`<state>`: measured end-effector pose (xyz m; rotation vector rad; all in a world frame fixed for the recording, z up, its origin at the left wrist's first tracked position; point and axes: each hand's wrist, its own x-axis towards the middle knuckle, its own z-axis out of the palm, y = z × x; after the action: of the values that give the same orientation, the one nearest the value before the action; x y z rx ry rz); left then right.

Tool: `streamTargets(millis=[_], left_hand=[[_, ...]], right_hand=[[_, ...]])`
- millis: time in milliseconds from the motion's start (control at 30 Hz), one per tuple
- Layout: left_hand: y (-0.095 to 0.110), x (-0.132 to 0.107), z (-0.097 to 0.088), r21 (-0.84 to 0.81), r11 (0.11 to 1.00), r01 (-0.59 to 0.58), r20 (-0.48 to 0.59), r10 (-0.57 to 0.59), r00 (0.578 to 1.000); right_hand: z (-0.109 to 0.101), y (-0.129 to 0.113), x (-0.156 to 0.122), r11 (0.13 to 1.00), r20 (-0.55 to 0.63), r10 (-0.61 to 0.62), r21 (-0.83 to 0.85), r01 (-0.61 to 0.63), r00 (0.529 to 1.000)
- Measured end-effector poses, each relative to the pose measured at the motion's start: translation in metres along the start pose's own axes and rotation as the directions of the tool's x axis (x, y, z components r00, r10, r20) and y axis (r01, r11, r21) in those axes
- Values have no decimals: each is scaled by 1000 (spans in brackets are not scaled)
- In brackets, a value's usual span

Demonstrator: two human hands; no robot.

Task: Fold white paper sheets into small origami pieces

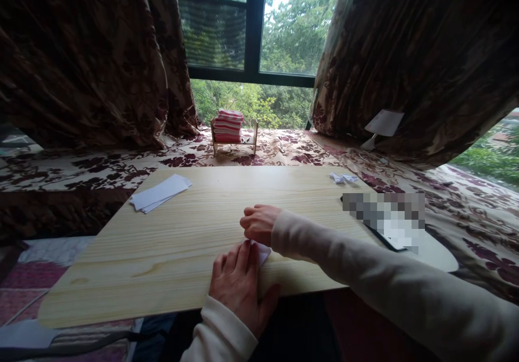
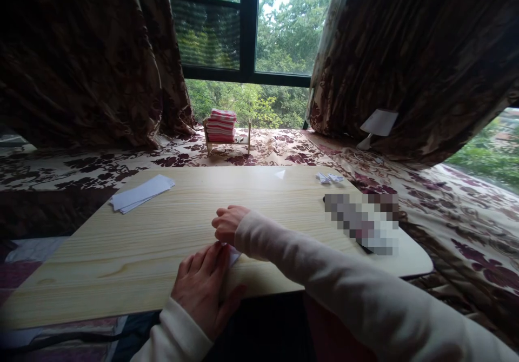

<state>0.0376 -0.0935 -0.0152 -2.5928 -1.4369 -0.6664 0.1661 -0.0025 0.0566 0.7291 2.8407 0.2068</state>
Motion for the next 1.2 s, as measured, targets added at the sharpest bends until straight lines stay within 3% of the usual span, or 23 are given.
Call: streamTargets(millis=[167,533,867,1033,1100,1200], left_hand=[[6,2,2,-17,998,64,-49,-65,997],[8,3,1,18,998,57,10,-58,998],[7,7,4,69,996,48,-23,-47,999],[7,8,4,58,997,52,-61,-49,997],[8,7,4,46,997,62,-75,-58,995],[7,6,6,32,998,62,-91,-59,994]], right_hand=[[3,2,3,998,25,-58,-21,59,998],[0,-3,3,995,54,-41,-91,46,998],[5,0,9,997,11,43,-68,-42,999],[11,20,-1,976,-7,214,-32,-214,977],[15,21,-14,955,-107,296,55,-291,949],[26,5,-34,925,-264,363,217,-311,894]])
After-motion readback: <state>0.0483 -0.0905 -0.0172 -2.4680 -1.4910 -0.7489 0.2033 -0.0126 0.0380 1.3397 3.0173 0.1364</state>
